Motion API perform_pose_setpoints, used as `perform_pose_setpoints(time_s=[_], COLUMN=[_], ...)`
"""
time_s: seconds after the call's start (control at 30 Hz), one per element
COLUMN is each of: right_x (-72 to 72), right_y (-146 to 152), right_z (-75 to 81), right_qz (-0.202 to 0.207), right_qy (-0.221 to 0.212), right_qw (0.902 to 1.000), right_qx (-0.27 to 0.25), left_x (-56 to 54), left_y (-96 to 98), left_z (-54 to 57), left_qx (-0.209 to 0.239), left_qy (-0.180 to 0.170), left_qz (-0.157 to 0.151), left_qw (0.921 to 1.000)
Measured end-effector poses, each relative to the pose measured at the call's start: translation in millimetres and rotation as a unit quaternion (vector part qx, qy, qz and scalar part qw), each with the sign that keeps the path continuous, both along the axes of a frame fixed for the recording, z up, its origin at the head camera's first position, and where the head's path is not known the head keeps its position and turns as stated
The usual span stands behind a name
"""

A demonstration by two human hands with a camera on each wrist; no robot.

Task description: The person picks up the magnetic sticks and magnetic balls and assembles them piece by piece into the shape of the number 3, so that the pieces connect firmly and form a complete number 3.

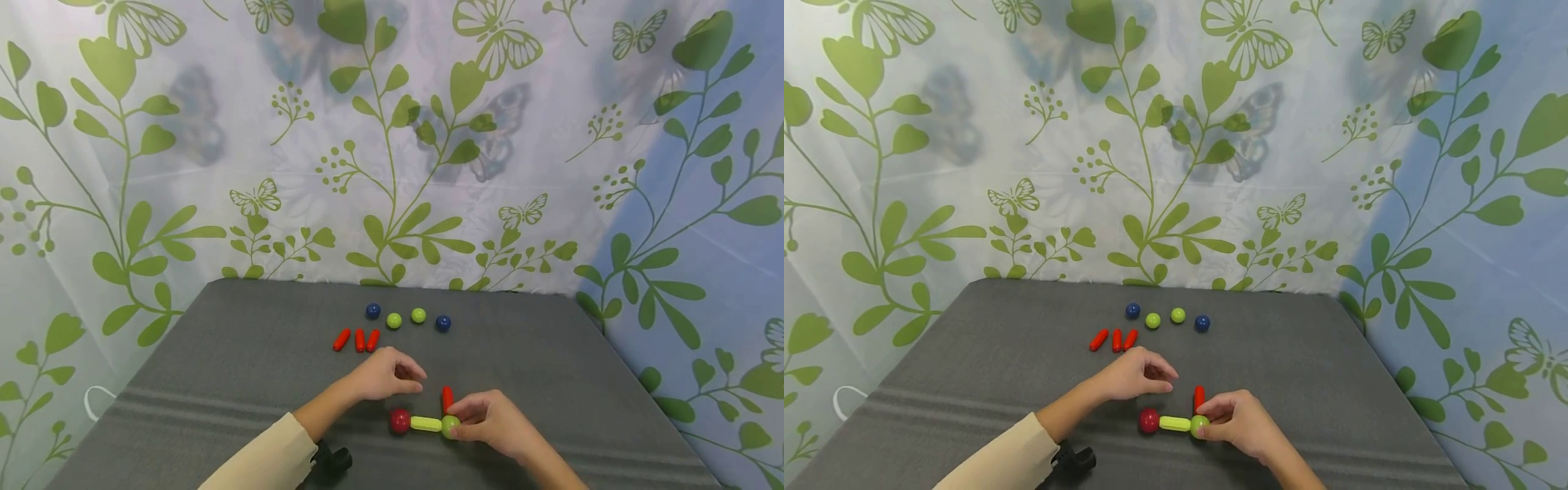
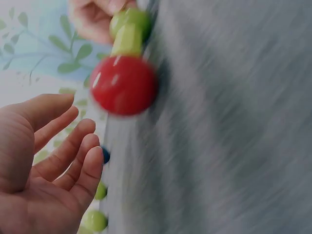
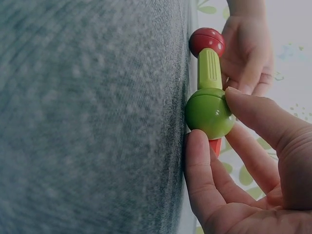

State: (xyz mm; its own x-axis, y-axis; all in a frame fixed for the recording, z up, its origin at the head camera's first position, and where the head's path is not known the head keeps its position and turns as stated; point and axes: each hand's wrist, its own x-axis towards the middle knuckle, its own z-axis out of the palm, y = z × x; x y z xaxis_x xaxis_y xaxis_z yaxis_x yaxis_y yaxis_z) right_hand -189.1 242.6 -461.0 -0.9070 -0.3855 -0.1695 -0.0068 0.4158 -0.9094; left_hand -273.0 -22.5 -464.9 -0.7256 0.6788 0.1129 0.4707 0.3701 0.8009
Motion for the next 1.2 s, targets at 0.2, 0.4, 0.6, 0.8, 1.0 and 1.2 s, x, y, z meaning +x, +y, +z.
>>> perform_pose_setpoints(time_s=[0.2, 0.4, 0.6, 0.8, 1.0, 1.2], right_x=[0.7, -0.5, -2.0, -1.9, -2.2, -2.4], right_y=[0, 2, 5, 5, 5, 5], right_z=[-0.4, -4.4, -7.1, -6.5, -6.5, -6.2], right_qz=[-0.001, -0.003, -0.001, 0.001, 0.001, 0.0], right_qy=[0.001, -0.001, -0.007, -0.006, -0.014, -0.012], right_qw=[1.0, 0.9999, 1.0, 1.0, 0.9998, 0.9998], right_qx=[-0.002, -0.01, -0.004, -0.007, -0.016, -0.014], left_x=[-25.5, -48.5, -69.5, -89.2, -100.2, -103.9], left_y=[-13.5, -26.0, -38.4, -47.0, -50.6, -52.8], left_z=[8.7, 17.6, 22.2, 18.1, 12.7, 7.6], left_qx=[0.005, 0.021, 0.042, 0.032, 0.029, 0.018], left_qy=[0.014, 0.031, 0.039, 0.034, 0.043, 0.055], left_qz=[0.064, 0.123, 0.17, 0.221, 0.252, 0.258], left_qw=[0.9978, 0.9917, 0.9839, 0.9741, 0.9664, 0.9645])
